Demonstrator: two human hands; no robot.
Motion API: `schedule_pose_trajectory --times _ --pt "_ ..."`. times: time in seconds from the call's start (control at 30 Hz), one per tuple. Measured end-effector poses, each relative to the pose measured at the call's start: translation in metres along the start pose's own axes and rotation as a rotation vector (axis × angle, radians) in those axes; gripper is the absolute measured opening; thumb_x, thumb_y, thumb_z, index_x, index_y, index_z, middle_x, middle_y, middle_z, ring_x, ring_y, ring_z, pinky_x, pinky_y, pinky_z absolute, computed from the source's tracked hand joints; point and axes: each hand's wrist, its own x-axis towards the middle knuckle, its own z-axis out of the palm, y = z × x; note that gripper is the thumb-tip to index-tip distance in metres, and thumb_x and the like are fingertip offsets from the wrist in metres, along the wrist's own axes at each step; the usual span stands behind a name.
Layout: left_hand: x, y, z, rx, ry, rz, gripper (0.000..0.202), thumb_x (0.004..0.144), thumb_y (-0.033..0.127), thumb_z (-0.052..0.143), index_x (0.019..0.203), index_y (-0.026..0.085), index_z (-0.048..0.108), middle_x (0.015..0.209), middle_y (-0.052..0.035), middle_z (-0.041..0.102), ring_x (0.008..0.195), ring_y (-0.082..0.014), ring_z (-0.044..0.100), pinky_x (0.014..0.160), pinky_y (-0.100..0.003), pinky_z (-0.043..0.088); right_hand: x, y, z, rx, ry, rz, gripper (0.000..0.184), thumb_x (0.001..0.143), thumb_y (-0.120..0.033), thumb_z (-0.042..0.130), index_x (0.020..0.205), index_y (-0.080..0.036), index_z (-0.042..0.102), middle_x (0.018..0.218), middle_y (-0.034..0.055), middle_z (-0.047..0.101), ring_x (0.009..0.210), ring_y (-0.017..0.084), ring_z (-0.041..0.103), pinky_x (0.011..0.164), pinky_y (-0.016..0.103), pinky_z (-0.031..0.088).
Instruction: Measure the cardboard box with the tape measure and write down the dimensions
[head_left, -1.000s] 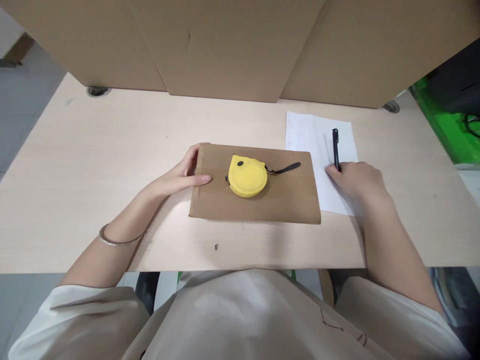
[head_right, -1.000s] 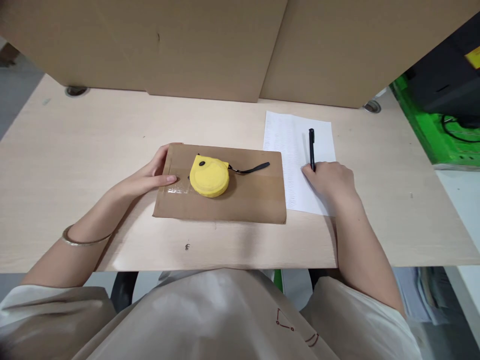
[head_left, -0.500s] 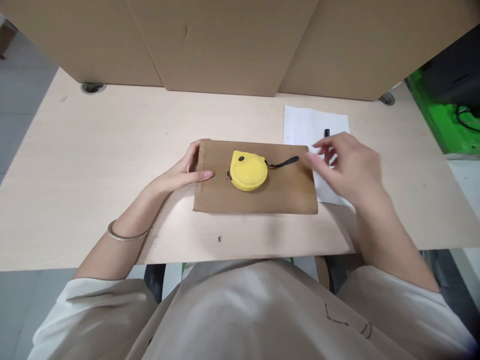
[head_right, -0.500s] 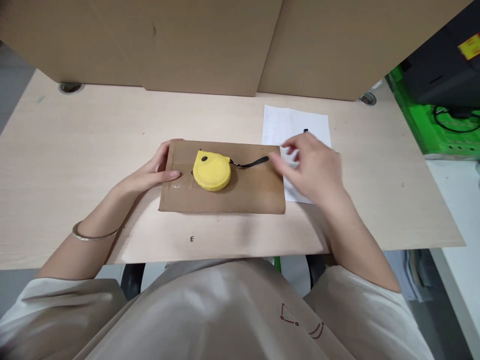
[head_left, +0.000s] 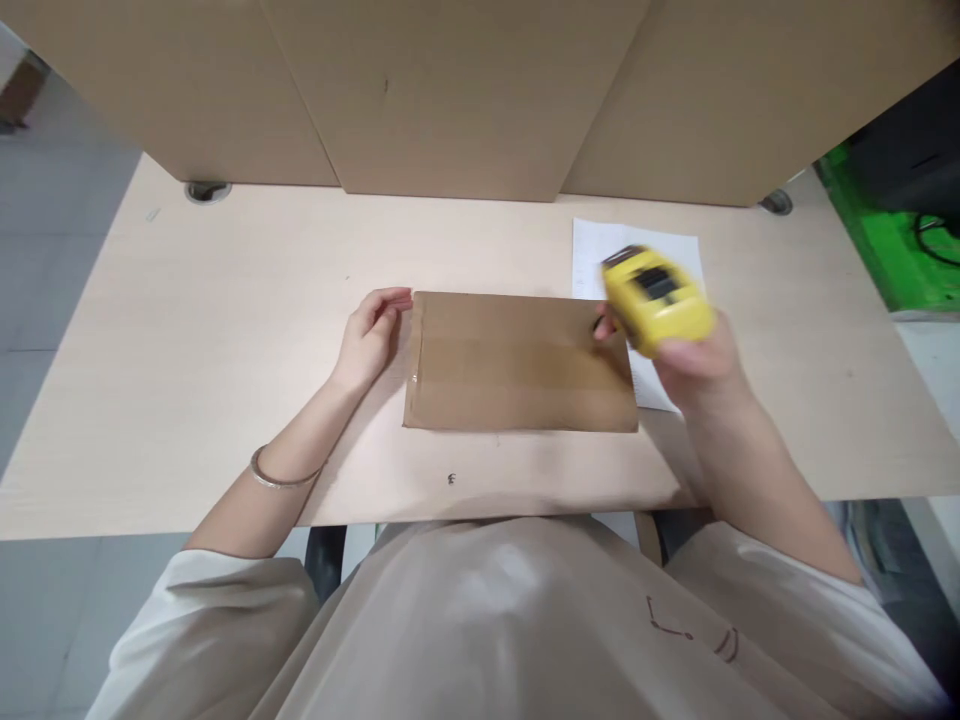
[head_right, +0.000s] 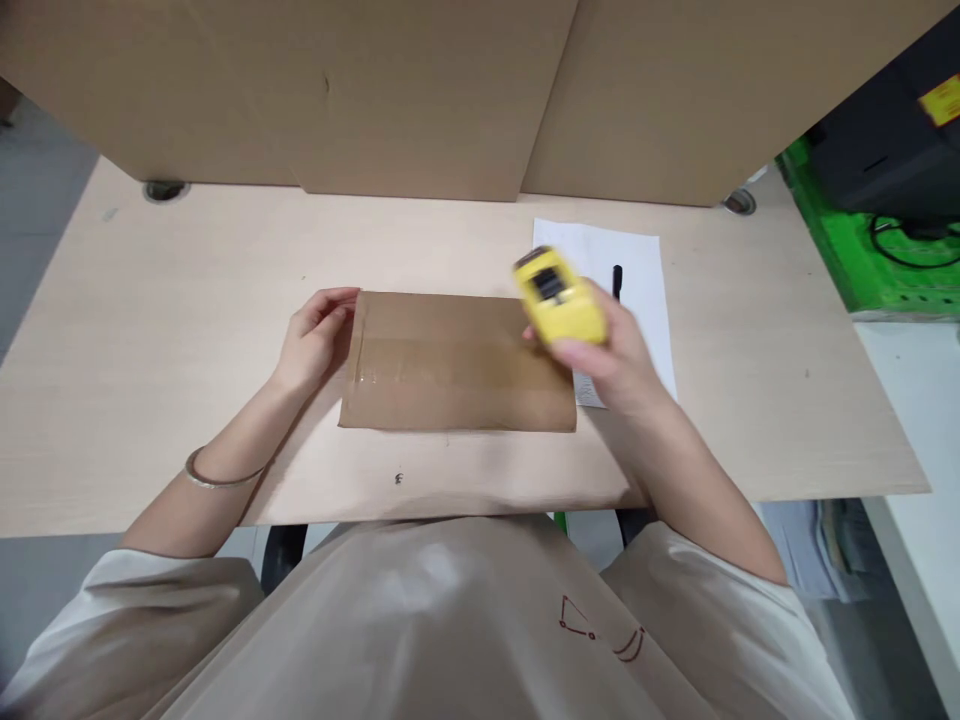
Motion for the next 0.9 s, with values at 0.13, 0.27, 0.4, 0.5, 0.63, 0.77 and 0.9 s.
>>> schedule_pose_trajectory --times 0.13,0.27,0.4,0.5,0.63,0.77,0.9 --pt "-0.001 -0.005 0.003 0.065 0.039 0.018 0.037 0.101 0.038 0.072 0.134 0.023 0.080 0.150 -0.0159 0.084 0.144 -0.0332 0.081 0.145 -0.065 0.055 -0.014 -0.002 -0.047 0.090 0.284 0.056 0.075 0.080 -0.094 0.072 0.122 -0.033 0.084 0.137 0.0210 0.084 0.128 0.054 0.083 0.103 0.066 0.071" --pt "-0.006 -0.002 0.007 0.231 0.005 0.105 0.038 0.113 0.055 0.069 0.134 0.026 0.082 0.146 -0.0154 0.079 0.153 -0.0369 0.071 0.146 -0.064 0.052 -0.020 0.009 -0.063 0.133 0.332 0.133 0.063 0.087 -0.091 0.080 0.110 -0.033 0.080 0.118 0.0190 0.083 0.125 0.055 0.087 0.113 0.069 0.071" --pt "-0.011 -0.002 0.010 0.251 -0.062 0.137 0.064 0.116 0.088 0.058 0.128 0.029 0.080 0.137 -0.0158 0.074 0.152 -0.0408 0.065 0.143 -0.065 0.053 -0.018 0.027 -0.046 0.207 0.207 0.245 0.058 0.080 -0.079 0.092 0.112 -0.032 0.079 0.118 0.0128 0.087 0.115 0.048 0.089 0.108 0.066 0.073" --pt "-0.012 -0.001 0.010 0.218 -0.067 0.109 0.077 0.110 0.102 0.057 0.128 0.030 0.077 0.139 -0.0156 0.072 0.154 -0.0425 0.064 0.143 -0.064 0.051 -0.018 0.028 -0.032 0.209 0.134 0.297 0.054 0.086 -0.080 0.088 0.112 -0.033 0.081 0.113 0.0101 0.089 0.112 0.043 0.088 0.105 0.060 0.074" --pt "-0.010 0.019 0.002 0.070 -0.030 -0.037 0.075 0.111 0.098 0.061 0.149 0.034 0.068 0.154 -0.0109 0.077 0.157 -0.0429 0.065 0.141 -0.065 0.053 -0.019 0.004 -0.028 0.160 0.149 0.231 0.058 0.092 -0.091 0.078 0.110 -0.036 0.082 0.107 0.0105 0.089 0.107 0.045 0.090 0.099 0.061 0.075" --pt "-0.026 0.058 -0.005 -0.074 0.134 0.028 0.079 0.117 0.095 0.052 0.179 0.046 0.044 0.169 -0.0027 0.076 0.160 -0.0386 0.068 0.142 -0.061 0.056 0.005 -0.021 -0.024 0.151 0.159 0.079 0.063 0.101 -0.095 0.068 0.112 -0.034 0.080 0.116 0.0149 0.087 0.124 0.047 0.091 0.098 0.059 0.074" --pt "-0.058 0.077 0.007 0.058 0.236 0.483 0.076 0.120 0.087 0.063 0.185 0.054 0.043 0.199 0.0022 0.051 0.181 -0.0432 0.058 0.155 -0.065 0.044 0.059 -0.012 -0.005 0.314 0.138 0.106 0.069 0.101 -0.101 0.069 0.111 -0.034 0.079 0.109 0.0149 0.086 0.119 0.043 0.086 0.100 0.059 0.075"
